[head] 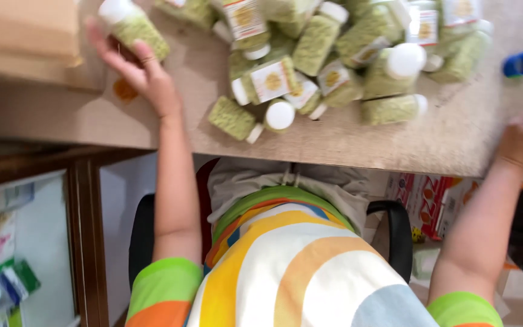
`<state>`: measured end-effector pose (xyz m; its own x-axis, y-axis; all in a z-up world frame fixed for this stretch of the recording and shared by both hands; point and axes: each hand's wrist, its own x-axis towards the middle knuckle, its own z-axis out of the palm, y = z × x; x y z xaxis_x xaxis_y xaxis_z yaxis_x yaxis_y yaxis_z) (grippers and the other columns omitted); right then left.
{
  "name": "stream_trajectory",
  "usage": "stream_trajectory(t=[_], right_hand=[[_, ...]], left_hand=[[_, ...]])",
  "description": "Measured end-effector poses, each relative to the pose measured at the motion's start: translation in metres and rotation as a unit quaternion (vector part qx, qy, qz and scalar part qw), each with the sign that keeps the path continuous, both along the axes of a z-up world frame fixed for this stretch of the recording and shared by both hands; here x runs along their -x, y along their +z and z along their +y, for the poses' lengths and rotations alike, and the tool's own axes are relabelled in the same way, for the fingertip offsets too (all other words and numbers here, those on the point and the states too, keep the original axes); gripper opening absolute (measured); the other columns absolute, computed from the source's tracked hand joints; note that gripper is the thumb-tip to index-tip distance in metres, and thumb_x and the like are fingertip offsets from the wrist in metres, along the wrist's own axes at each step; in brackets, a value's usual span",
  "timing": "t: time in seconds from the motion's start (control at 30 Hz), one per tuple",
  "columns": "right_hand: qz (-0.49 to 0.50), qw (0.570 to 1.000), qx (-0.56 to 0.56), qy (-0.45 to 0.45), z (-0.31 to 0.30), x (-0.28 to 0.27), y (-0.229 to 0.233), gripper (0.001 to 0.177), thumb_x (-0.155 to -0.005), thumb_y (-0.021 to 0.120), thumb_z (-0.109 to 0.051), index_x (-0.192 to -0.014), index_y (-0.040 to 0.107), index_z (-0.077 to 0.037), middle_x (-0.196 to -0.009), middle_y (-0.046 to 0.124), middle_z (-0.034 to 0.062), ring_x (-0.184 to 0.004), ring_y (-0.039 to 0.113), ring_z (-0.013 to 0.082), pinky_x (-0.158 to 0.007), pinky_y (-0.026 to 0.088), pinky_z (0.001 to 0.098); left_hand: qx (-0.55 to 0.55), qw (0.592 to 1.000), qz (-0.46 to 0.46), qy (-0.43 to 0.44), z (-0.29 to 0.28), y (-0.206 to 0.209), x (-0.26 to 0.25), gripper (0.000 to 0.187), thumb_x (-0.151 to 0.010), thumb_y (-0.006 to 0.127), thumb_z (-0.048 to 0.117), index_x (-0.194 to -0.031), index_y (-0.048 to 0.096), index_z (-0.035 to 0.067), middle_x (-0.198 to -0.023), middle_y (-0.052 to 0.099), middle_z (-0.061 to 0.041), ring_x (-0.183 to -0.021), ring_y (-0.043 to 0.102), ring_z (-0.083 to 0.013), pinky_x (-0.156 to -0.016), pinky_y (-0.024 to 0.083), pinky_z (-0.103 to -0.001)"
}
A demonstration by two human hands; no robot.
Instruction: The recorder uses a permanent marker to write numbers on the caps of plastic bottles filled with pills.
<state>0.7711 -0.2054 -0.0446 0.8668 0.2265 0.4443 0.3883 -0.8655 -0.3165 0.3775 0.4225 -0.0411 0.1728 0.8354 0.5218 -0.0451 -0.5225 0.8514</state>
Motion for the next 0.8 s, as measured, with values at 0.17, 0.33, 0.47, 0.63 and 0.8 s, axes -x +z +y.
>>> stream_trajectory(t=[0.17,0.33,0.47,0.63,0.8], right_hand=[[-0.081,0.978,-0.123,0.146,0.025,0.027,0.012,0.032,-0.113,0.043,-0.008,-0.135,0.066,-0.002,-0.134,0.064,0.0165,-0.105,0.064,0.0193,-0.09,0.058,0.0305],[-0.116,0.975,-0.015,0.189,0.098,0.093,0.079,0.026,-0.11,0.058,-0.022,-0.132,0.066,-0.01,-0.147,0.062,0.0184,-0.108,0.059,0.0276,-0.086,0.055,0.0396],[-0.041,0.957,0.046,0.285,0.118,0.116,0.092,0.085,-0.095,0.066,-0.065,-0.162,0.039,-0.02,-0.162,0.048,0.0248,-0.134,0.051,0.0386,-0.113,0.046,0.049],[-0.018,0.939,0.141,0.312,0.139,0.104,0.09,0.126,-0.079,0.064,-0.085,-0.172,0.014,-0.017,-0.143,0.05,0.0304,-0.14,0.05,0.0457,-0.12,0.044,0.0522],[0.063,0.926,0.213,0.304,0.153,0.091,0.085,0.136,-0.073,0.068,-0.09,-0.175,0.022,-0.012,-0.113,0.067,0.0247,-0.117,0.061,0.0445,-0.105,0.051,0.0558]], left_hand=[[-0.068,0.982,0.171,0.045,-0.02,0.021,0.0,0.078,-0.118,0.063,0.019,-0.167,0.002,0.018,-0.175,0.009,-0.004,-0.158,0.02,-0.0242,-0.131,0.023,-0.039],[0.023,0.969,0.244,0.012,-0.033,0.008,0.02,0.08,-0.107,0.069,0.01,-0.164,0.013,0.011,-0.165,0.024,-0.016,-0.158,0.031,-0.0321,-0.134,0.032,-0.044],[-0.035,0.985,0.168,0.005,-0.057,0.028,0.036,0.078,-0.117,0.07,0.013,-0.165,0.008,0.008,-0.171,0.014,-0.016,-0.162,0.026,-0.0307,-0.136,0.021,-0.043],[-0.146,0.951,0.257,-0.088,-0.168,0.088,0.029,0.102,-0.094,0.074,0.055,-0.168,0.009,0.027,-0.173,0.001,-0.015,-0.158,0.004,-0.0339,-0.128,0.006,-0.057],[-0.221,0.892,0.366,-0.146,-0.198,0.054,0.01,0.108,-0.089,0.084,0.071,-0.167,0.014,0.048,-0.173,-0.006,-0.021,-0.161,-0.003,-0.0451,-0.115,-0.014,-0.084]])
